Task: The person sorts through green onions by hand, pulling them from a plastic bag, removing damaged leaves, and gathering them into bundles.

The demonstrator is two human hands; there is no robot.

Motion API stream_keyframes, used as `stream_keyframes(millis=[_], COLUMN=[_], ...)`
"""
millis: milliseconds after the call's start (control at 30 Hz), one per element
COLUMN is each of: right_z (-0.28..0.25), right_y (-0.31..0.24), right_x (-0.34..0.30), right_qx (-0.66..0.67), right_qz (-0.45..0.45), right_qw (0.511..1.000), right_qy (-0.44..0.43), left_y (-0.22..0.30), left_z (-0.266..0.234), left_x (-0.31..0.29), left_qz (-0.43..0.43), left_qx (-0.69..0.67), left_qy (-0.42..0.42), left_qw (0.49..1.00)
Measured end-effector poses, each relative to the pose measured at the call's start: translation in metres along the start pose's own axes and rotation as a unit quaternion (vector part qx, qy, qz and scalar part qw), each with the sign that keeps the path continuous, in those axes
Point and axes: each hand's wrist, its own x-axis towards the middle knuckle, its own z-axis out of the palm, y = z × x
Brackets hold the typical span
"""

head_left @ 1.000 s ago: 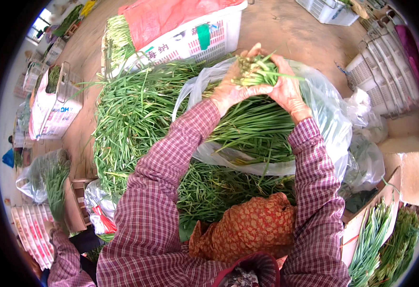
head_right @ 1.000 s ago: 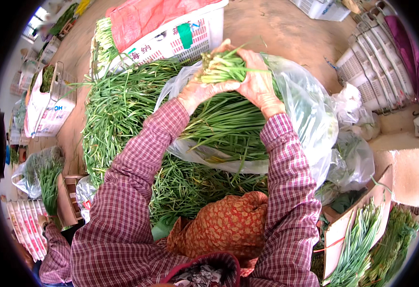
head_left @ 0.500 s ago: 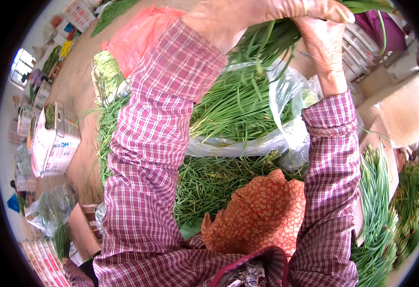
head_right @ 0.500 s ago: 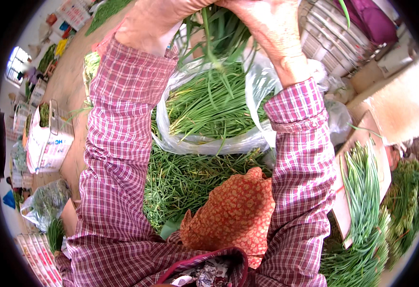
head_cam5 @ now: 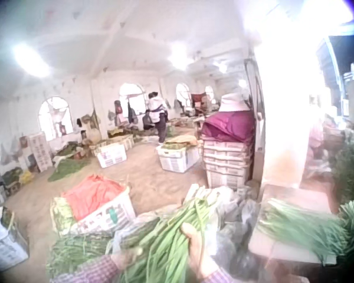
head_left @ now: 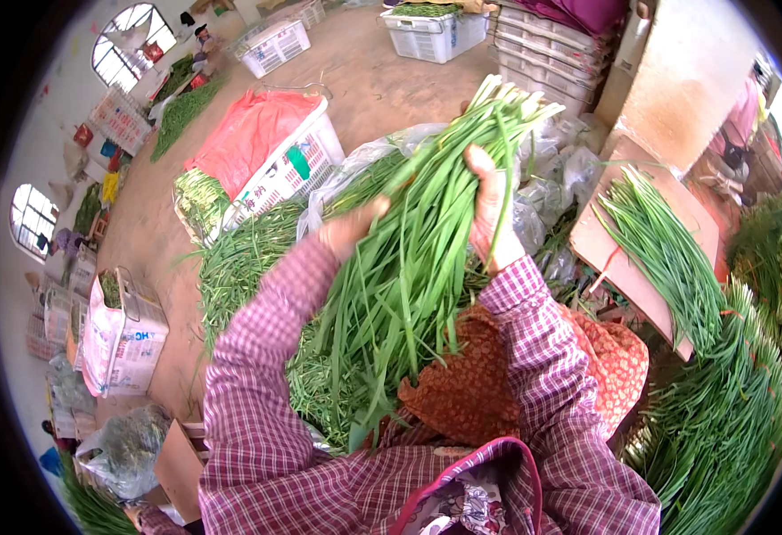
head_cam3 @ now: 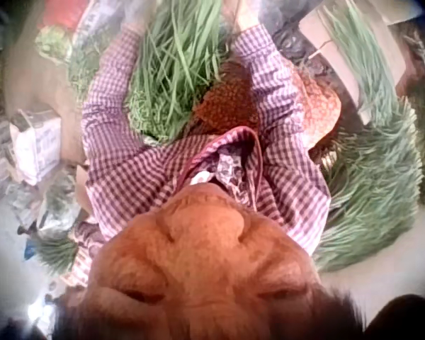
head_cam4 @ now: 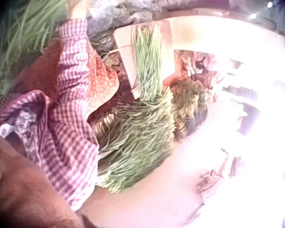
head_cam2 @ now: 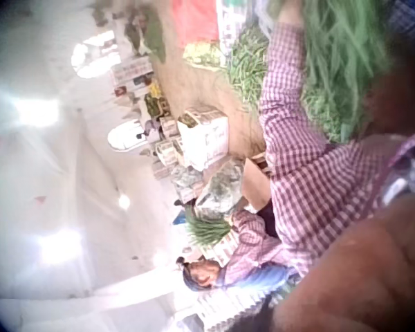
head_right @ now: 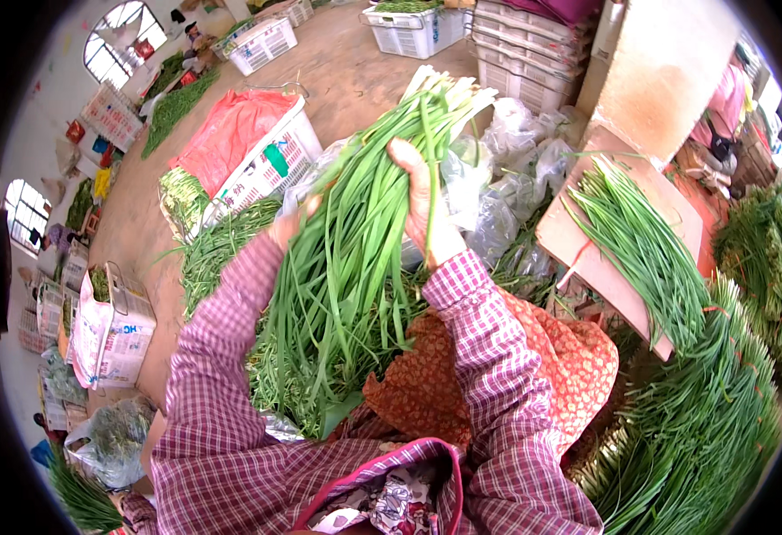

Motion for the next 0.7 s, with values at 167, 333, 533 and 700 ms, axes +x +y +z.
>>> stream_keyframes(millis=[167, 333, 533, 700], right_z=[-0.01, -0.013, -0.006, -0.01], right_y=[0.0, -0.009, -0.027, -0.023], right_x=[-0.041, -0.054, -0.072, -0.079], right_qx=[0.076, 0.062, -0.03, -0.198], right_qz=[0.075, 0.11, 0.144, 0.048], right_qw=[0.993, 0.992, 0.986, 0.979], right_qy=[0.045, 0.025, -0.08, 0.029], left_y=[-0.083, -0.094, -0.077, -0.065], left_z=[0.071, 0.124, 0.116, 0.118], left_x=[-0.039, -0.058, -0.083, -0.056], left_qz=[-0.162, -0.043, 0.02, 0.009], left_qx=[-0.359, -0.113, 0.091, -0.008], left_qy=[-0.078, 0.013, 0.191, 0.244], left_qw=[0.916, 0.993, 0.977, 0.97])
